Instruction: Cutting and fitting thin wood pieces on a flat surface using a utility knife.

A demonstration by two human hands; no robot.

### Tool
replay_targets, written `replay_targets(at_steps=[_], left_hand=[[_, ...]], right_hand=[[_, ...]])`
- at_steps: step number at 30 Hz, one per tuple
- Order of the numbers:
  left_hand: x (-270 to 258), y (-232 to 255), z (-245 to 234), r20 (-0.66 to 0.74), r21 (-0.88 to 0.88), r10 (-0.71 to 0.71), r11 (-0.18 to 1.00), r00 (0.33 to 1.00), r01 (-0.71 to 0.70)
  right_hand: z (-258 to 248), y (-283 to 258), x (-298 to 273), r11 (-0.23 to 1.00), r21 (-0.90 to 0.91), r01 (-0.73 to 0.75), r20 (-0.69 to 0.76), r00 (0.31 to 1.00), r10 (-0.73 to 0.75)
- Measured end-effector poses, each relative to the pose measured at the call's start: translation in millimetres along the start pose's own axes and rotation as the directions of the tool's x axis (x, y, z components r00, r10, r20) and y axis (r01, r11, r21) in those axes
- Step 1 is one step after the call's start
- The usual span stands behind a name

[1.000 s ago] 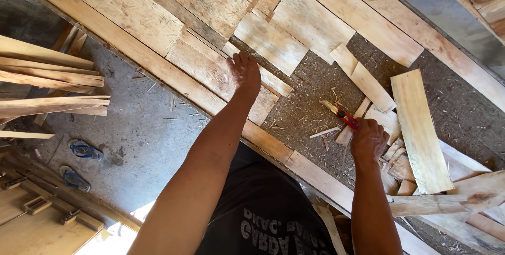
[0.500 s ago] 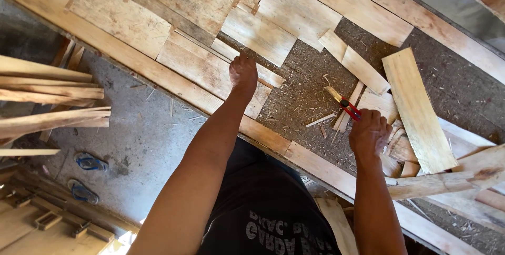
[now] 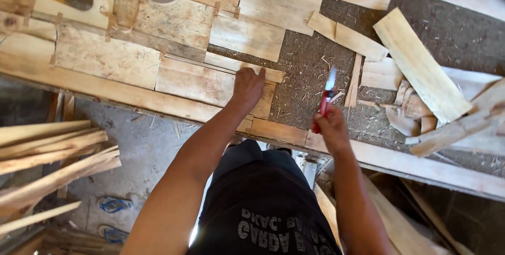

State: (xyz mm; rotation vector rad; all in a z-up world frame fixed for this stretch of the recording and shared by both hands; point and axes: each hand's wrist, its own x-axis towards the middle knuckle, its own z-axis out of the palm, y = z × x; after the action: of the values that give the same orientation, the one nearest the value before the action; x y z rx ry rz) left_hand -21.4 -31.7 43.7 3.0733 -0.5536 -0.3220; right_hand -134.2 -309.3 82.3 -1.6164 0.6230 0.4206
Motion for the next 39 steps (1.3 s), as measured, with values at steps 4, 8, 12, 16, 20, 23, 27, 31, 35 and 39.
replay_targets(at_steps=[4, 8, 12, 16, 20, 23, 27, 31, 35, 39], left_hand=[[22, -14, 42, -0.068, 0.163, 0.14, 0.978, 0.988, -0.127], [26, -23, 29, 0.025, 0.032, 0.29, 0.956, 0.957, -0.29], [29, -29, 23, 0.026, 0.122, 0.367, 0.922, 0.93, -0.367], [35, -30, 48, -0.055, 0.107, 0.365, 0.928, 0.929, -0.358], [39, -28, 76, -0.097, 0.095, 0.346, 0.937, 0.933, -0.337], [28, -26, 57, -0.052, 0.051, 0.314, 0.949, 0.948, -0.312], [14, -26, 24, -0.032, -0.022, 0.274, 0.961, 0.961, -0.275], [18, -26, 31, -0.062, -0.063, 0.245, 0.967, 0.968, -0.248], [15, -24, 15, 0.028, -0.001, 0.246, 0.969, 0.969, -0.246], [12, -23, 11, 0.059, 0.083, 0.242, 0.966, 0.968, -0.246]], right_hand=[[60, 24, -7, 0.998, 0.069, 0.015, -0.029, 0.999, -0.013], [107, 41, -15, 0.993, 0.106, 0.05, -0.06, 0.997, -0.044], [136, 35, -28, 0.995, 0.049, 0.087, -0.136, 0.987, -0.08], [151, 37, -39, 0.988, 0.032, 0.153, -0.203, 0.969, -0.144], [152, 34, -52, 0.989, -0.031, 0.148, -0.234, 0.96, -0.151], [149, 34, -63, 0.991, -0.048, 0.124, -0.245, 0.96, -0.132], [144, 38, -70, 0.989, -0.121, 0.089, -0.297, 0.947, -0.121], [140, 56, -66, 0.985, -0.17, 0.032, -0.305, 0.949, -0.083], [139, 62, -64, 0.978, -0.153, 0.144, -0.303, 0.935, -0.185], [140, 55, -64, 0.966, -0.218, 0.14, -0.275, 0.941, -0.198]])
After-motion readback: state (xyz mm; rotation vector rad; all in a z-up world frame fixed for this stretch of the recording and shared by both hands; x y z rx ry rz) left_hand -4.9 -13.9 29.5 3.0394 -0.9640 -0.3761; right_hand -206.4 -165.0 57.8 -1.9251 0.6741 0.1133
